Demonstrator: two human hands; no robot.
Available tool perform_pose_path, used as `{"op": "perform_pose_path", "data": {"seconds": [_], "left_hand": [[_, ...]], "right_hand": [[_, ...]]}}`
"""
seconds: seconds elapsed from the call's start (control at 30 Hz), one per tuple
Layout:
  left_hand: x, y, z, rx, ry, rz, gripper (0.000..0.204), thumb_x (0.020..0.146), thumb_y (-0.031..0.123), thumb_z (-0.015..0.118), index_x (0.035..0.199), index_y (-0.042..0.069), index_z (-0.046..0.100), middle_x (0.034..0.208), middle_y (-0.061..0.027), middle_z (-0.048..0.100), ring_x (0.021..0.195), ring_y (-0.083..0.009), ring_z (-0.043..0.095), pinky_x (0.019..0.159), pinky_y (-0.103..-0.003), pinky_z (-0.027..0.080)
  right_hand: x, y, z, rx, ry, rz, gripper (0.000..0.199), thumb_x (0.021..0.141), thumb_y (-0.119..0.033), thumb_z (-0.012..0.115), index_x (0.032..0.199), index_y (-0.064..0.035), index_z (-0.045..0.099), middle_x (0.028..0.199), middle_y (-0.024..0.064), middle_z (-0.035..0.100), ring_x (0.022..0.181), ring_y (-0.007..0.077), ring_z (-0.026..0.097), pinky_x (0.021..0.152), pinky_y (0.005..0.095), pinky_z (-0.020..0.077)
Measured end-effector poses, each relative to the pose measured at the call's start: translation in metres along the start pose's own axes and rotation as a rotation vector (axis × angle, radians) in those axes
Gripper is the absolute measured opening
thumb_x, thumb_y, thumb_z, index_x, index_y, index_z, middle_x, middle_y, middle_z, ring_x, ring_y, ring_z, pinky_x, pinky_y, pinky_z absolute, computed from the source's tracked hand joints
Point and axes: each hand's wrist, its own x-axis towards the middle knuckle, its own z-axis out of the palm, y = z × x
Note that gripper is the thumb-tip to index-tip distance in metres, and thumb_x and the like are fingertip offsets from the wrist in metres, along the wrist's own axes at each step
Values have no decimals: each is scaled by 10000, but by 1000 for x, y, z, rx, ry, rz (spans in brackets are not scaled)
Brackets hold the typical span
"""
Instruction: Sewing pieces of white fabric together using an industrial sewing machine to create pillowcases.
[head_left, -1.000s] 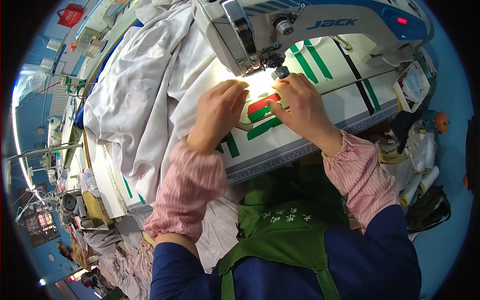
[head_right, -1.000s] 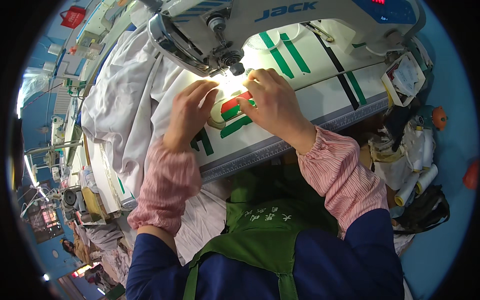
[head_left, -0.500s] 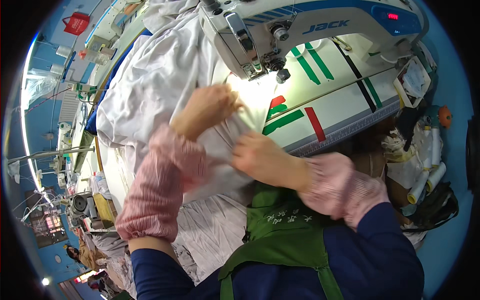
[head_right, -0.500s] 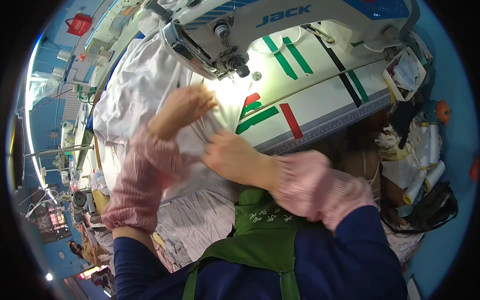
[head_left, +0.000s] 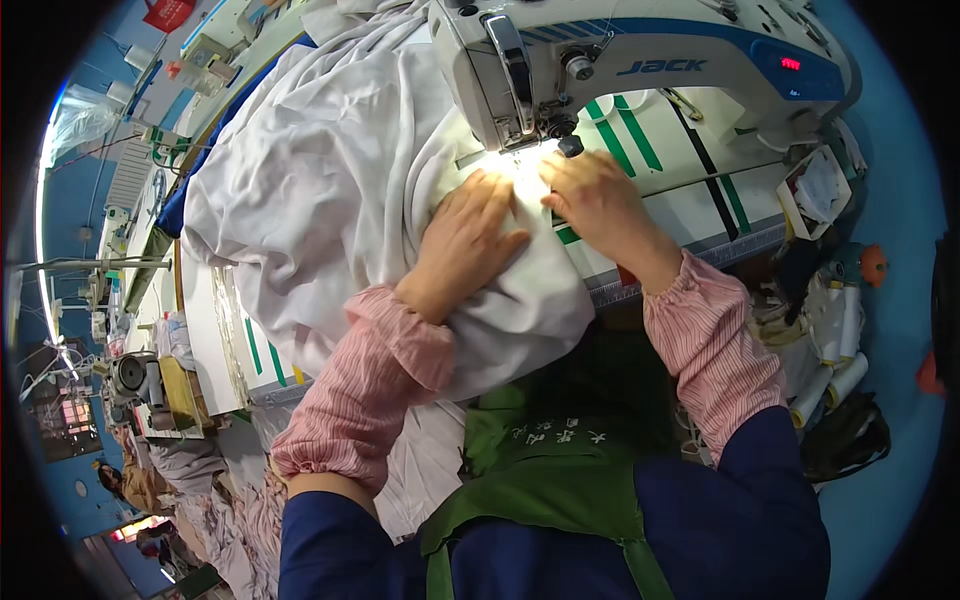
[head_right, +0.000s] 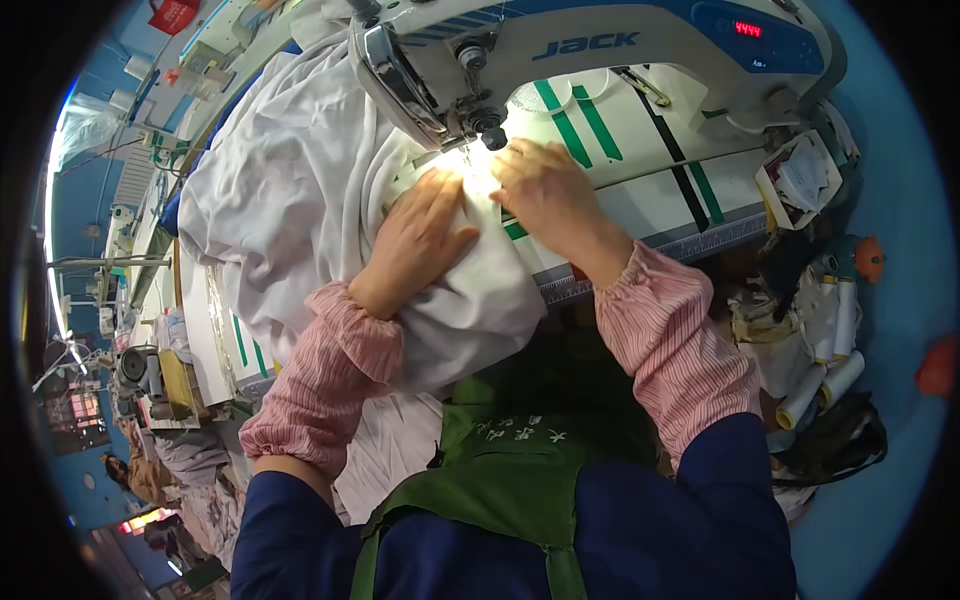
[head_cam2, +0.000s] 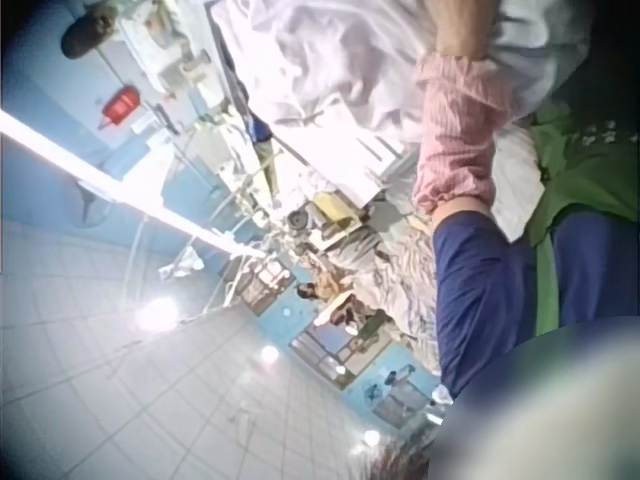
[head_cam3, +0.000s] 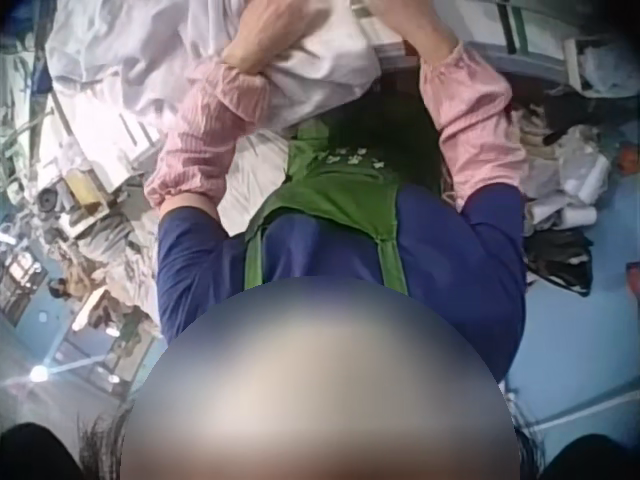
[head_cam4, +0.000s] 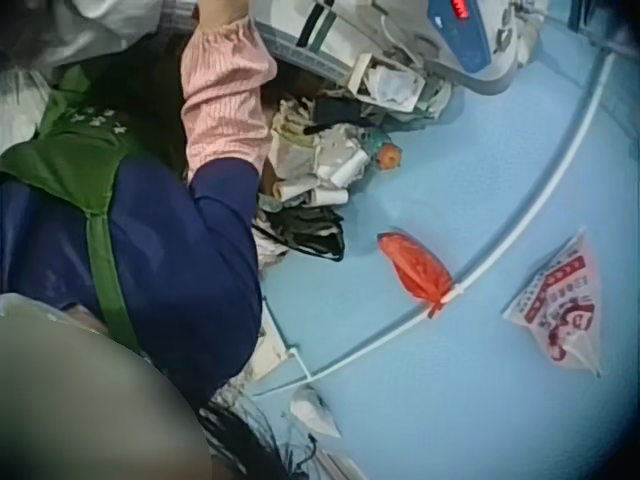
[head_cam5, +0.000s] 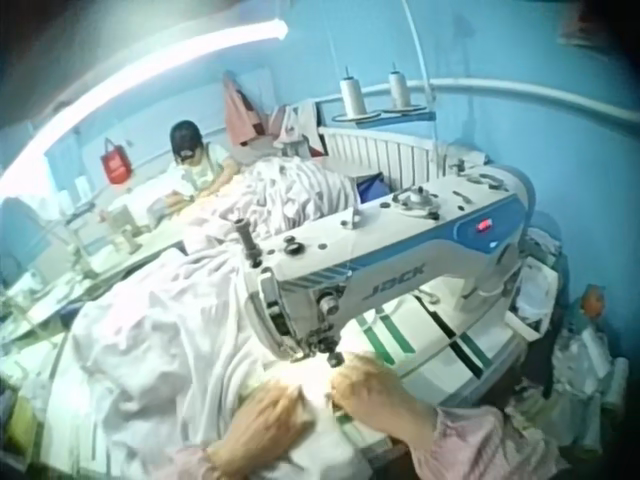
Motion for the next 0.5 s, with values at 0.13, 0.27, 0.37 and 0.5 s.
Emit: {"op": "perform_pose_path", "data": {"seconds": [0.13, 0.27, 0.37, 0.5], "left_hand": [[-19, -26, -3, -256, -87, -56, 654, 867, 360, 666, 1366, -9, 458, 1440, -195, 427, 1381, -358, 363, 1114, -413, 341], [-16, -41, -3, -110, -242, 139, 673, 895, 434, 613, 1392, 15, 442, 1486, -188, 376, 1428, -354, 281, 1159, -434, 263], [-10, -44, -2, -130, -282, 174, 699, 898, 477, 592, 1398, 14, 436, 1495, -190, 362, 1425, -355, 286, 1164, -440, 247], [-7, -47, -2, -164, -272, 190, 733, 896, 504, 584, 1416, 16, 415, 1498, -199, 357, 1422, -362, 287, 1168, -435, 238]], "right_hand": [[8, 19, -2, -124, 124, -90, 369, 812, -198, 711, 1140, -41, 655, 1028, 110, 684, 1066, 292, 595, 933, 407, 447], [7, 8, -10, -59, 145, -27, 267, 791, -117, 696, 1044, -36, 671, 1017, 120, 683, 1064, 318, 588, 912, 394, 462], [-3, -11, -5, 52, 97, -86, 238, 781, -55, 662, 1018, -41, 670, 1046, 80, 676, 1062, 252, 588, 898, 368, 473], [-6, -13, 3, 77, 73, -99, 241, 789, -40, 647, 1028, -39, 673, 1096, 44, 668, 1064, 227, 588, 905, 357, 472]]}}
